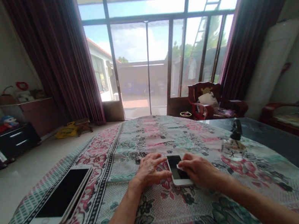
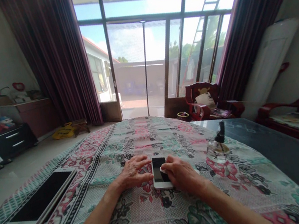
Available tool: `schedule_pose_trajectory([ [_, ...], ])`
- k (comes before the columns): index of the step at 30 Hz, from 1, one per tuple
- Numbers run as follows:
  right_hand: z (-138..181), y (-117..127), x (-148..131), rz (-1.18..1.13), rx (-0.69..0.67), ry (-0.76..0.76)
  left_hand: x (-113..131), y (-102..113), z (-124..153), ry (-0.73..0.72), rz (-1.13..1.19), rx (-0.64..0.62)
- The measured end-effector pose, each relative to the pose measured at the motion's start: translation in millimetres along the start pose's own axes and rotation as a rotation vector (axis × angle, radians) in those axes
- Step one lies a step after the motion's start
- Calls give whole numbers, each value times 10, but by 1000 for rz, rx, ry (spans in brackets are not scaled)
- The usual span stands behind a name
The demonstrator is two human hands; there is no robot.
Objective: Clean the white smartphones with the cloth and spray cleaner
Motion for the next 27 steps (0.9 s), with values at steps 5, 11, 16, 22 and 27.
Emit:
schedule_pose_trajectory([
  [5,-91,16,105,-10,61,-14,-3,-4,1,10,-20,-10],
  [11,-341,0,280,27,42,-47,-7,-26,-13,-2,-55,-29],
  [16,-242,24,216,9,48,-12,-31,-52,-24,-8,-51,-32],
  [22,78,93,-94,-29,24,83,-30,-44,-21,-19,-44,-25],
  [27,192,135,-257,-32,-33,115,-16,-35,-18,-22,-43,-30],
])
Point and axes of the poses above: each hand's wrist, its own z-axis away from the middle knuckle, its own y-axis out of the back of the hand, x = y × z, the point moved 8 cm from there along -z, towards the middle knuckle, and after that the axes turned 11 degrees about y, right-handed, at the moved point
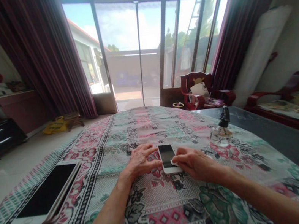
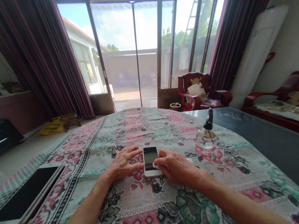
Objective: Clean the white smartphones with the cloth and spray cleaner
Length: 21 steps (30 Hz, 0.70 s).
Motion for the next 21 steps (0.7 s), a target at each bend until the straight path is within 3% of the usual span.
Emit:
schedule_pose_trajectory([
  [11,-494,-75,468,156,-15,-195,-27,-30,-18,4,8,-4],
  [16,-622,-117,404,186,-35,-194,-27,-21,-18,5,5,-6],
  [21,-487,-88,149,154,-5,-86,-28,-24,-15,3,12,-8],
])
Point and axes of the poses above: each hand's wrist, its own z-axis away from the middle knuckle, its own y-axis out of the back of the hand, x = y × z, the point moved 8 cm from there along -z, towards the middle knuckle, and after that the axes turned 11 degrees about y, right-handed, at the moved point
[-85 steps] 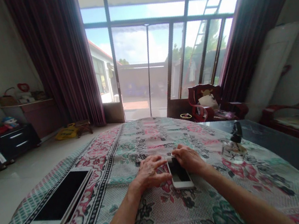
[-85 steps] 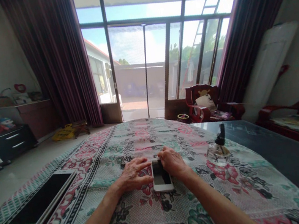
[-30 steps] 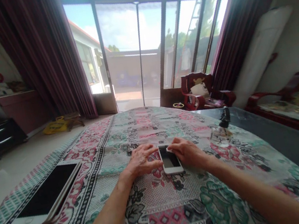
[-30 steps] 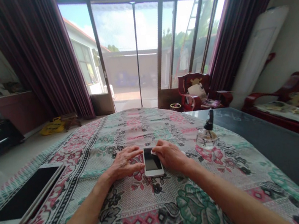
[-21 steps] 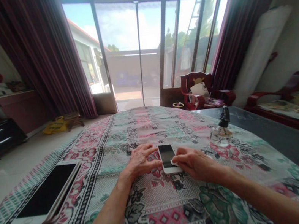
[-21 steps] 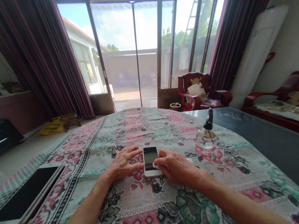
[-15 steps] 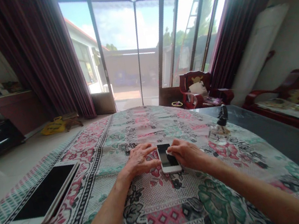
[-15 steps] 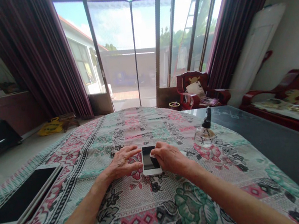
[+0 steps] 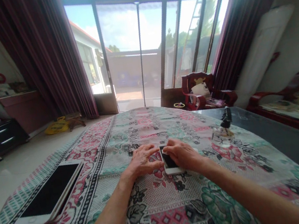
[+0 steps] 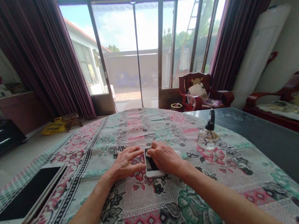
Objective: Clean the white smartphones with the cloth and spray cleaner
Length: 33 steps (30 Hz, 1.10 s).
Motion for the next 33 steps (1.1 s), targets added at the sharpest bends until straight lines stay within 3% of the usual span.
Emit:
schedule_pose_trajectory([
  [9,334,89,-331,-123,-28,119,12,31,3,-15,26,0],
  [22,-315,-128,153,73,-89,-103,26,76,20,30,43,0],
  [33,-177,-118,-18,91,-124,-164,60,75,10,-98,-5,177],
])
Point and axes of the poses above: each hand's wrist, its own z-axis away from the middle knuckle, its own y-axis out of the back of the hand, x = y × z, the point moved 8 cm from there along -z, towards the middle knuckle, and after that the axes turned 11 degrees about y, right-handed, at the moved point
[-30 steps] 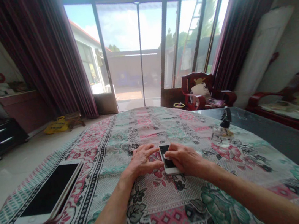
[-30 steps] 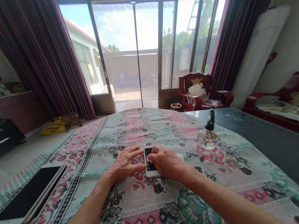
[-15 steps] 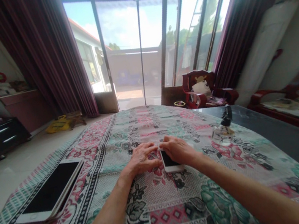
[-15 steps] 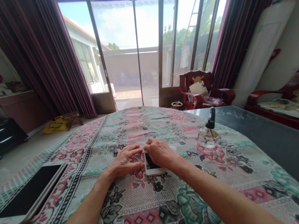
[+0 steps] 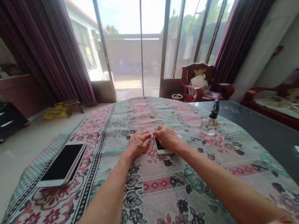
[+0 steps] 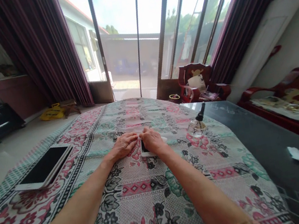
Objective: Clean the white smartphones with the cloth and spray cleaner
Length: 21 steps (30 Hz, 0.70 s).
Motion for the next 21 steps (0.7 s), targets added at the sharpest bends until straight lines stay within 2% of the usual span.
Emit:
schedule_pose_trajectory([
  [6,241,51,-193,-25,18,39,50,45,54,27,7,41],
  [11,386,116,-338,-29,6,41,78,134,157,151,28,111],
  [17,555,139,-464,-52,51,45,294,48,332,102,86,72],
  [21,661,94,-486,-48,125,3,328,2,408,92,117,85],
])
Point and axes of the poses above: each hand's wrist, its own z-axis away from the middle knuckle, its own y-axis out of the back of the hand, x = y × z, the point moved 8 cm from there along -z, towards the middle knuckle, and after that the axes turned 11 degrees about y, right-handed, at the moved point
